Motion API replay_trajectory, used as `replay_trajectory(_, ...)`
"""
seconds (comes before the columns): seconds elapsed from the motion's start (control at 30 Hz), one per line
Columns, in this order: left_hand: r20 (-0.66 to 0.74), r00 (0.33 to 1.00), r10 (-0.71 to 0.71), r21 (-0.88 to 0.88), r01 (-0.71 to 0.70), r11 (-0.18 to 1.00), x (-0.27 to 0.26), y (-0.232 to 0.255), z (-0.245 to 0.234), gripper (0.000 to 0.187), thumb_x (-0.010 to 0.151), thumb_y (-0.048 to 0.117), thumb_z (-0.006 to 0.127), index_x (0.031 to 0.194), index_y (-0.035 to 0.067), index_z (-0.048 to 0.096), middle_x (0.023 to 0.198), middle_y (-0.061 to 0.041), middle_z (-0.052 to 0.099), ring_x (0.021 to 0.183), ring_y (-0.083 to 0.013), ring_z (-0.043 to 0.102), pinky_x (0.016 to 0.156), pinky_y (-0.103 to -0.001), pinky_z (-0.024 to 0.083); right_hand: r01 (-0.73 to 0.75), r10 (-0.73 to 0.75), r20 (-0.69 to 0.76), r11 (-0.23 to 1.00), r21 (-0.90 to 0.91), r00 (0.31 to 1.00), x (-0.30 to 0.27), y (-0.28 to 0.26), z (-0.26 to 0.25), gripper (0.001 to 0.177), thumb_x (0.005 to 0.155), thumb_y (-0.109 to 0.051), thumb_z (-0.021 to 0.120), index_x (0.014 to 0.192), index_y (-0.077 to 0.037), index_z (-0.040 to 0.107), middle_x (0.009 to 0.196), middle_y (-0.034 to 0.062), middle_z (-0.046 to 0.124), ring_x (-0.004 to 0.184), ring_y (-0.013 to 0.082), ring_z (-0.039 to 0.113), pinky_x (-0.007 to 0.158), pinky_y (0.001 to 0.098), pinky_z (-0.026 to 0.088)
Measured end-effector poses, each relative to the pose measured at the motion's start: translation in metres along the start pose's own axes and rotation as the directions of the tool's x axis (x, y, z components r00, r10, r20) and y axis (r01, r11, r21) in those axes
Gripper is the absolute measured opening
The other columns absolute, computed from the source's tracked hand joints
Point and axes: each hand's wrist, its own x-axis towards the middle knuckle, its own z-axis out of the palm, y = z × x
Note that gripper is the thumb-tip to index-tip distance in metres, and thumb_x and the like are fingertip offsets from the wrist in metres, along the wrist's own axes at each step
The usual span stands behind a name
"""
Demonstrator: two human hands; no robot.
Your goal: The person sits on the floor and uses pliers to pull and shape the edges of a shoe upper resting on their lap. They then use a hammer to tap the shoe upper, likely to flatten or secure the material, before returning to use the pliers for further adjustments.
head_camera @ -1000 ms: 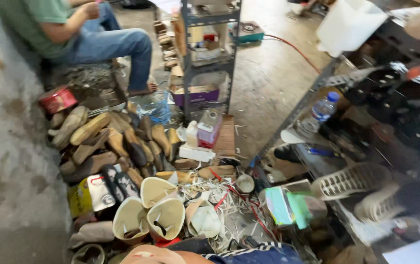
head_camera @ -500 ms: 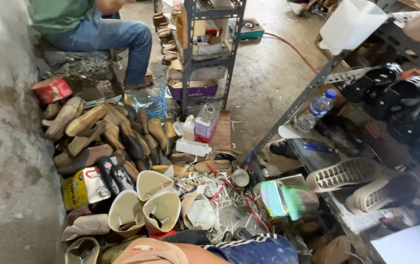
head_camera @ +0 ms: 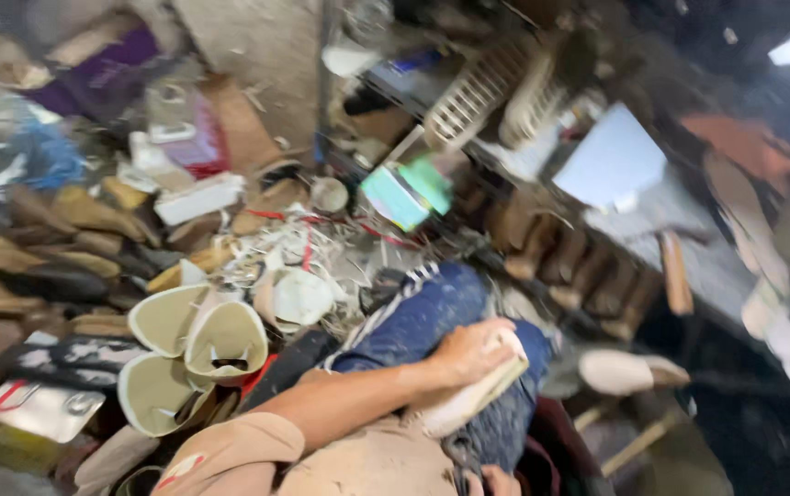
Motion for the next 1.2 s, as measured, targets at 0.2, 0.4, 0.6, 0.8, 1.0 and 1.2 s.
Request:
replay_trajectory(0.2, 0.070, 0.996, 0.058, -0.112, -0.050, 0.992, -0.011, -0.006, -0.013, 0.054, 0.089, 0.040, 0.056, 0.141, 0.027, 0.056, 0.138, -0.002, 0.068, 0.124, -0.0238, 0.065, 0.105, -0.033, 0.043, -0.669, 0.651, 0.322, 0.394, 0.630, 0.687, 0.015, -0.160, -0.135, 0.027, 0.107, -0.014, 0.051, 0.124, -0.002, 0.068, 0.102, 0.0145, 0.072, 0.073, 0.0161, 0.060, 0.061, 0.0264, 0.050)
replay_trajectory(0.4, 0.207, 0.977, 0.056, -0.075, -0.042, 0.996, -0.029, 0.015, -0.049, 0.089, 0.069, 0.028, 0.061, 0.155, 0.023, 0.037, 0.151, -0.009, 0.056, 0.134, -0.0315, 0.056, 0.113, -0.039, 0.040, -0.615, 0.405, 0.476, 0.365, 0.699, 0.781, 0.092, -0.268, -0.175, 0.058, 0.098, -0.016, 0.053, 0.154, -0.001, 0.045, 0.073, 0.0075, 0.056, 0.058, 0.0169, 0.054, 0.060, 0.0291, 0.047)
replay_trajectory(0.6, 0.251, 0.968, 0.021, -0.142, 0.015, 0.990, -0.028, 0.017, -0.058, 0.092, 0.075, 0.038, 0.071, 0.159, 0.030, 0.034, 0.153, -0.026, 0.049, 0.141, -0.0481, 0.044, 0.118, -0.059, 0.037, 0.128, -0.126, -0.033, 0.989, 0.080, 0.991, 0.136, -0.290, -0.157, 0.056, 0.102, -0.006, 0.053, 0.156, -0.004, 0.039, 0.108, 0.0149, 0.077, 0.072, 0.0223, 0.077, 0.057, 0.0354, 0.060)
replay_trajectory(0.8, 0.239, 0.971, -0.010, -0.118, 0.039, 0.992, -0.024, 0.011, -0.052, 0.091, 0.076, 0.035, 0.071, 0.159, 0.030, 0.034, 0.154, -0.021, 0.050, 0.142, -0.0457, 0.044, 0.119, -0.058, 0.037, -0.003, -0.017, 0.175, 0.993, 0.117, 0.984, 0.154, -0.272, -0.147, 0.070, 0.098, -0.003, 0.051, 0.163, -0.012, 0.029, 0.089, 0.0149, 0.076, 0.069, 0.0303, 0.076, 0.065, 0.0461, 0.059)
replay_trajectory(1.0, 0.269, 0.961, 0.057, -0.152, -0.016, 0.988, -0.024, 0.013, -0.063, 0.092, 0.076, 0.041, 0.071, 0.160, 0.033, 0.033, 0.151, -0.021, 0.053, 0.138, -0.0463, 0.048, 0.115, -0.058, 0.040, -0.373, 0.235, 0.413, 0.881, 0.293, 0.880, 0.148, -0.282, -0.156, 0.066, 0.097, -0.012, 0.050, 0.160, -0.018, 0.032, 0.070, 0.0123, 0.077, 0.056, 0.0269, 0.075, 0.056, 0.0363, 0.063)
replay_trajectory(1.2, 0.377, 0.838, 0.394, 0.052, -0.444, 0.894, 0.007, 0.088, -0.088, 0.086, 0.075, 0.025, 0.075, 0.154, 0.017, 0.042, 0.144, -0.025, 0.058, 0.127, -0.0532, 0.056, 0.108, -0.065, 0.044, -0.546, 0.510, 0.318, 0.394, 0.739, 0.799, 0.108, -0.197, -0.142, 0.042, 0.096, -0.015, 0.061, 0.135, 0.002, 0.061, 0.081, 0.0172, 0.070, 0.060, 0.0256, 0.068, 0.054, 0.0364, 0.060)
